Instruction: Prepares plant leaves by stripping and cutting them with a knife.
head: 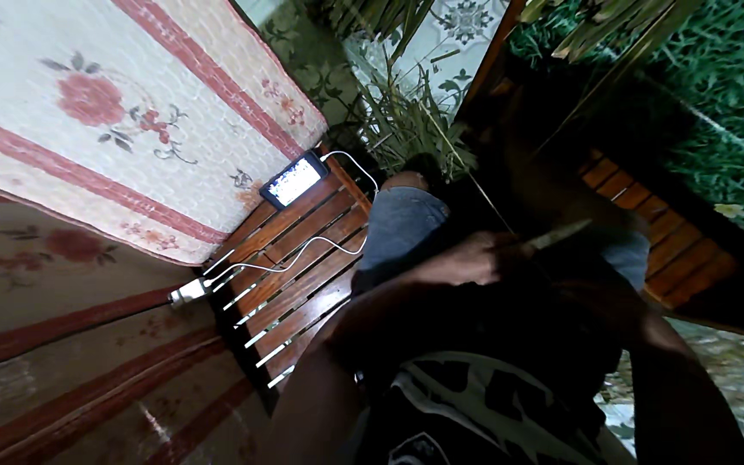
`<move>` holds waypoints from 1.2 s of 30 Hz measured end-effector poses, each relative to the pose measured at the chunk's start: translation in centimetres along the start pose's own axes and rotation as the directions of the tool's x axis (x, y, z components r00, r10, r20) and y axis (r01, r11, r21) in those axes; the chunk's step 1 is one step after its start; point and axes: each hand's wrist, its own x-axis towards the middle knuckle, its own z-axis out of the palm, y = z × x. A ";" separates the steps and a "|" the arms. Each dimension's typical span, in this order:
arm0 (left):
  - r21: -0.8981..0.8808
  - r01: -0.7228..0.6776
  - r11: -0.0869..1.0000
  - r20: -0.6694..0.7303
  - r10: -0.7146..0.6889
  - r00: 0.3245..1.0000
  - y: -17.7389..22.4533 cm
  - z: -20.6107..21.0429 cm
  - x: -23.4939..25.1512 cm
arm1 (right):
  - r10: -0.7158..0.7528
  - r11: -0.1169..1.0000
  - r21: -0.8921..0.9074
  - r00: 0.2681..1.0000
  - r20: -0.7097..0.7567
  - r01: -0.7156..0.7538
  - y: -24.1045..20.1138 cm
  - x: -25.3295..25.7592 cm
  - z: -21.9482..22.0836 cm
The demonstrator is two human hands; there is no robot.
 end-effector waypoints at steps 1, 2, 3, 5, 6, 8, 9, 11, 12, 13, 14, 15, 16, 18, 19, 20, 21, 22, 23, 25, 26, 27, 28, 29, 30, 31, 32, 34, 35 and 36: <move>0.032 0.020 0.999 0.008 -0.020 1.000 0.3 0.1 -0.1 | -0.008 0.999 -0.038 1.000 0.001 0.008 0.1 0.1 -0.1; 0.018 0.023 1.000 -0.025 -0.022 0.999 0.8 -0.5 -0.4 | -0.015 0.998 -0.066 1.000 -0.002 0.015 0.8 0.0 -0.5; -0.035 -0.008 0.999 -0.083 0.005 0.997 1.2 -1.7 -0.7 | -0.024 0.997 -0.076 1.000 -0.018 0.023 1.9 -0.3 -0.9; -0.185 -0.142 0.972 -0.211 0.102 0.972 2.3 -4.5 -1.3 | -0.051 0.998 -0.038 0.997 -0.053 0.049 4.0 -0.9 -1.6; -0.219 -0.215 0.952 -0.248 0.159 0.956 2.7 -5.8 -1.5 | -0.085 0.996 0.011 0.994 -0.070 0.086 4.9 -1.0 -1.8; -0.277 -0.312 0.909 -0.281 0.234 0.931 2.9 -7.2 -1.5 | -0.125 0.988 0.074 0.988 -0.089 0.132 5.7 -1.2 -2.1; -0.295 -0.311 0.904 -0.276 0.231 0.933 2.6 -7.1 -1.4 | -0.127 0.989 0.057 0.987 -0.094 0.133 5.5 -1.2 -2.1; -0.296 -0.220 0.930 -0.233 0.153 0.960 1.1 -5.6 -0.8 | -0.090 0.996 -0.036 0.991 -0.098 0.087 4.1 -1.0 -1.9; -0.279 -0.159 0.947 -0.197 0.106 0.975 0.4 -4.3 -0.6 | -0.069 0.995 -0.078 0.993 -0.095 0.062 3.3 -0.8 -1.7; -0.213 -0.090 0.973 -0.142 0.060 0.988 -0.1 -3.0 -0.4 | -0.066 0.993 -0.102 0.994 -0.090 0.056 2.9 -0.6 -1.5; -0.151 -0.036 0.988 -0.100 0.021 0.995 -0.2 -1.9 -0.3 | -0.080 0.992 -0.110 0.993 -0.090 0.070 2.7 -0.4 -1.5; -0.114 -0.013 0.993 -0.081 0.004 0.997 0.0 -1.4 -0.3 | -0.105 0.989 -0.110 0.990 -0.097 0.095 2.9 -0.3 -1.5; -0.118 -0.020 0.993 -0.090 0.009 0.996 0.4 -1.5 -0.4 | -0.148 0.985 -0.104 0.983 -0.110 0.137 3.7 -0.3 -1.7; -0.193 -0.115 0.975 -0.195 0.076 0.978 1.9 -3.4 -0.9 | -0.217 0.976 -0.056 0.964 -0.157 0.210 5.8 -1.2 -2.3; -0.236 -0.189 0.953 -0.274 0.121 0.954 2.9 -4.6 -1.3 | -0.211 0.977 -0.031 0.959 -0.187 0.209 6.6 -1.8 -2.6; -0.247 -0.246 0.937 -0.331 0.157 0.930 3.7 -5.8 -1.5 | -0.186 0.982 -0.009 0.959 -0.215 0.189 7.5 -2.3 -2.9; -0.269 -0.292 0.918 -0.371 0.180 0.911 4.2 -6.8 -1.7 | -0.166 0.985 0.010 0.961 -0.223 0.172 8.1 -2.6 -3.1; -0.274 -0.316 0.908 -0.386 0.197 0.901 4.4 -7.4 -1.8 | -0.151 0.987 0.020 0.965 -0.216 0.159 8.5 -2.7 -3.3; -0.271 -0.330 0.904 -0.384 0.213 0.898 4.4 -7.5 -1.7 | -0.144 0.989 0.004 0.968 -0.208 0.148 8.4 -2.8 -3.3; -0.264 -0.304 0.915 -0.351 0.203 0.914 3.4 -6.6 -1.0 | -0.124 0.991 -0.078 0.970 -0.207 0.110 6.5 -2.5 -2.7; -0.266 -0.265 0.927 -0.319 0.175 0.932 2.4 -5.8 -0.3 | -0.114 0.989 -0.119 0.971 -0.208 0.091 5.2 -2.1 -2.3; -0.285 -0.218 0.933 -0.287 0.133 0.949 1.2 -4.6 0.2 | -0.097 0.987 -0.146 0.973 -0.210 0.067 3.7 -1.7 -1.8; -0.290 -0.159 0.944 -0.246 0.087 0.965 0.2 -3.3 0.6 | -0.063 0.988 -0.150 0.978 -0.200 0.032 2.3 -1.3 -1.4; -0.248 -0.089 0.965 -0.183 0.044 0.982 -0.4 -1.8 0.8 | -0.065 0.988 -0.150 0.979 -0.192 0.036 1.2 -0.8 -1.1; -0.172 -0.036 0.984 -0.104 0.018 0.994 -0.6 -0.4 0.7 | -0.096 0.987 -0.143 0.979 -0.180 0.070 0.7 -0.4 -0.9; -0.084 -0.023 0.996 -0.033 0.021 0.999 -0.7 0.7 0.6 | -0.148 0.982 -0.142 0.974 -0.171 0.124 0.6 0.0 -0.7; -0.018 -0.022 1.000 0.011 0.023 1.000 -0.4 1.2 0.3 | -0.184 0.977 -0.136 0.970 -0.158 0.163 0.6 0.4 -0.6; -0.084 -0.013 0.996 -0.055 0.008 0.998 0.7 0.4 -0.2 | -0.216 0.971 -0.138 0.967 -0.139 0.197 2.1 0.8 -0.8; -0.176 -0.053 0.983 -0.144 0.027 0.989 1.4 -0.9 -0.5 | -0.172 0.979 -0.129 0.978 -0.122 0.156 2.6 0.6 -1.0; -0.256 -0.135 0.957 -0.226 0.076 0.971 2.1 -2.6 -0.8 | -0.131 0.985 -0.123 0.985 -0.108 0.118 3.3 0.3 -1.3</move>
